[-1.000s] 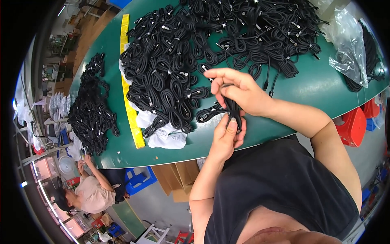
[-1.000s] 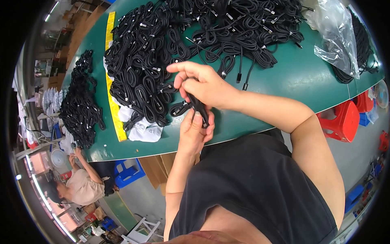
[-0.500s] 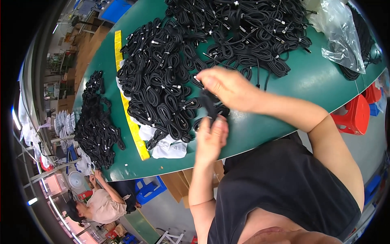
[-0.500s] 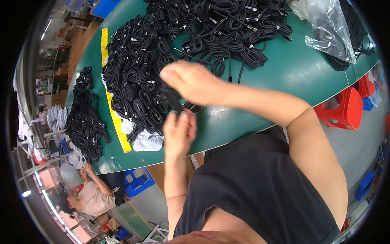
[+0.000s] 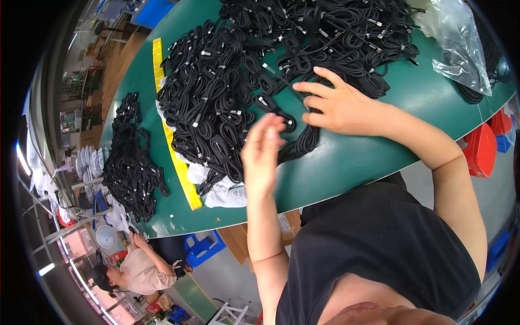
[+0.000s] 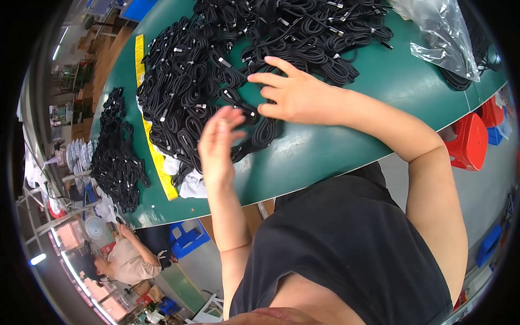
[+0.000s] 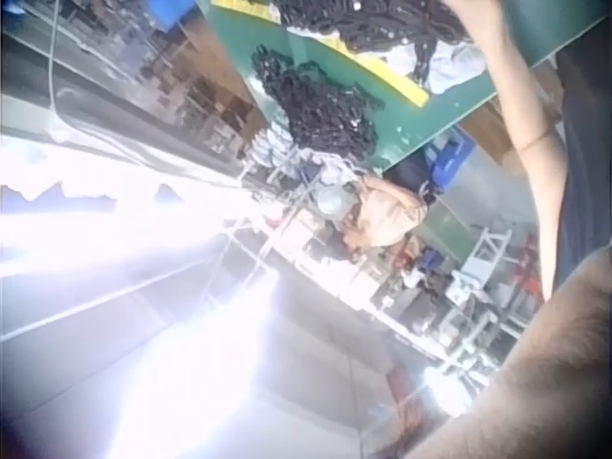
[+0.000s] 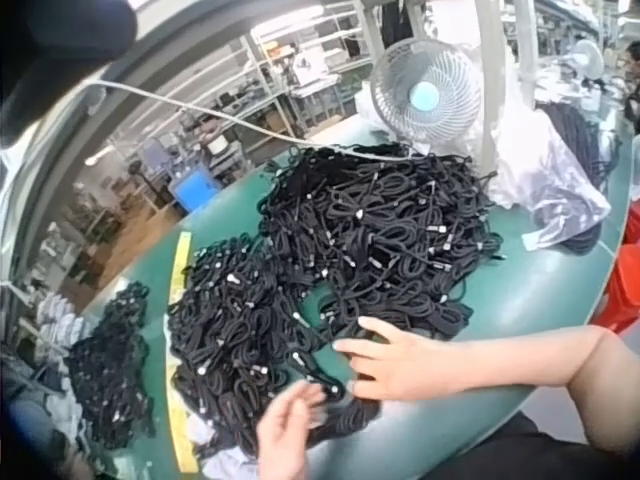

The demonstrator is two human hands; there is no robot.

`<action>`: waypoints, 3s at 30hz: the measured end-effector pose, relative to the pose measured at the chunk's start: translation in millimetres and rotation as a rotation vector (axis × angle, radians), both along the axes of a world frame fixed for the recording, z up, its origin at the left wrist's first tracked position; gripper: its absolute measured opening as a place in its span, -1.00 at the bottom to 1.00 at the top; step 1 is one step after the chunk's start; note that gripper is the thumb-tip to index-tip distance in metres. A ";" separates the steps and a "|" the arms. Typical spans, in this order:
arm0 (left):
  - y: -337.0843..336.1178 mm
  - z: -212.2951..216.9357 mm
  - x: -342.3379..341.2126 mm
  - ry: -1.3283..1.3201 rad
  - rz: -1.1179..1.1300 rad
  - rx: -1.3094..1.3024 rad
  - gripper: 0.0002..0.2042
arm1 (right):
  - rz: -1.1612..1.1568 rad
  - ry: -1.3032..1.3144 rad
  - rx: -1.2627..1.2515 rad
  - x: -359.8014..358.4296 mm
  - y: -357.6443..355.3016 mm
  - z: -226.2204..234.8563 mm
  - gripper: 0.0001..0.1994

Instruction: Bundling black electronic cables with white ties at a workbench.

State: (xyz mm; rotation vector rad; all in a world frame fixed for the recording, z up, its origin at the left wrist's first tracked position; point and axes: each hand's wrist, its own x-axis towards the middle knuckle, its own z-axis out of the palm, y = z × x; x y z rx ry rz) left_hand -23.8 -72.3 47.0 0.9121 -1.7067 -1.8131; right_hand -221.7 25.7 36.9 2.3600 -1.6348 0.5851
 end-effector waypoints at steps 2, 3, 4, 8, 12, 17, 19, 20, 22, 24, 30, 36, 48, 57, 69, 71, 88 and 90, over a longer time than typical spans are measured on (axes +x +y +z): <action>9.7 -10.4 1.6 -0.097 -0.216 -0.018 -0.65 | 0.044 0.032 -0.107 7.2 2.0 11.6 -0.77; 10.0 -7.4 2.5 -0.102 -0.287 0.055 -0.64 | 0.041 0.094 -0.176 5.1 4.1 17.0 -0.74; 9.1 -2.4 3.8 -0.105 -0.358 0.129 -0.62 | 0.044 0.083 -0.173 2.7 7.0 20.4 -0.74; 3.6 -6.2 24.4 0.710 -0.370 0.555 -0.25 | 0.122 -0.068 -0.055 -0.2 14.9 37.2 -0.65; 14.8 -13.3 15.2 0.804 -0.240 0.481 -0.16 | 0.050 -0.246 -0.248 17.0 13.8 43.3 -0.62; 41.0 -22.0 0.1 0.614 -0.088 0.282 -0.58 | -0.008 -0.346 0.019 38.6 17.2 45.7 -0.60; 31.7 -25.7 9.0 0.644 -0.024 0.232 -0.69 | 0.033 -0.498 0.134 38.5 16.4 52.2 -0.57; 26.6 -24.4 7.5 0.674 -0.018 0.219 -0.72 | 0.022 -0.501 0.078 37.0 17.5 47.1 -0.61; 21.9 -16.6 2.9 0.626 0.038 0.295 -0.75 | 0.013 -0.450 -0.055 33.3 16.5 40.3 -0.79; 16.7 -18.7 -5.7 0.573 -0.023 0.207 -0.75 | 0.049 -0.468 -0.086 36.9 8.5 37.9 -0.85; 12.7 -9.9 -16.9 0.652 -0.043 0.188 -0.75 | 0.073 -0.522 -0.077 41.2 3.6 50.6 -0.86; 23.5 -15.1 -28.5 0.570 -0.063 0.085 -0.77 | -0.008 -0.499 -0.060 34.5 4.5 53.6 -0.84; 11.5 -34.9 -20.6 0.591 -0.078 0.141 -0.72 | -0.017 -0.399 -0.124 47.6 -1.1 45.7 -0.84; 21.2 -29.1 -22.2 0.637 -0.054 0.257 -0.66 | 0.040 -0.445 -0.031 49.4 2.9 47.0 -0.78; 25.4 -22.1 -22.9 0.648 -0.332 0.476 -0.55 | 0.002 -1.439 0.268 20.1 -17.7 39.5 -0.78; 26.9 -21.6 -23.2 0.539 -0.265 0.268 -0.58 | -0.040 -1.572 0.226 18.5 -22.9 34.5 -0.75; 27.3 -49.5 -34.0 0.911 -0.196 0.790 -0.71 | 0.354 -0.985 -0.320 42.6 -4.3 28.9 -0.71; 29.4 -48.5 -33.6 0.874 -0.178 0.781 -0.72 | 0.290 -1.241 -0.287 38.0 0.6 20.3 -0.64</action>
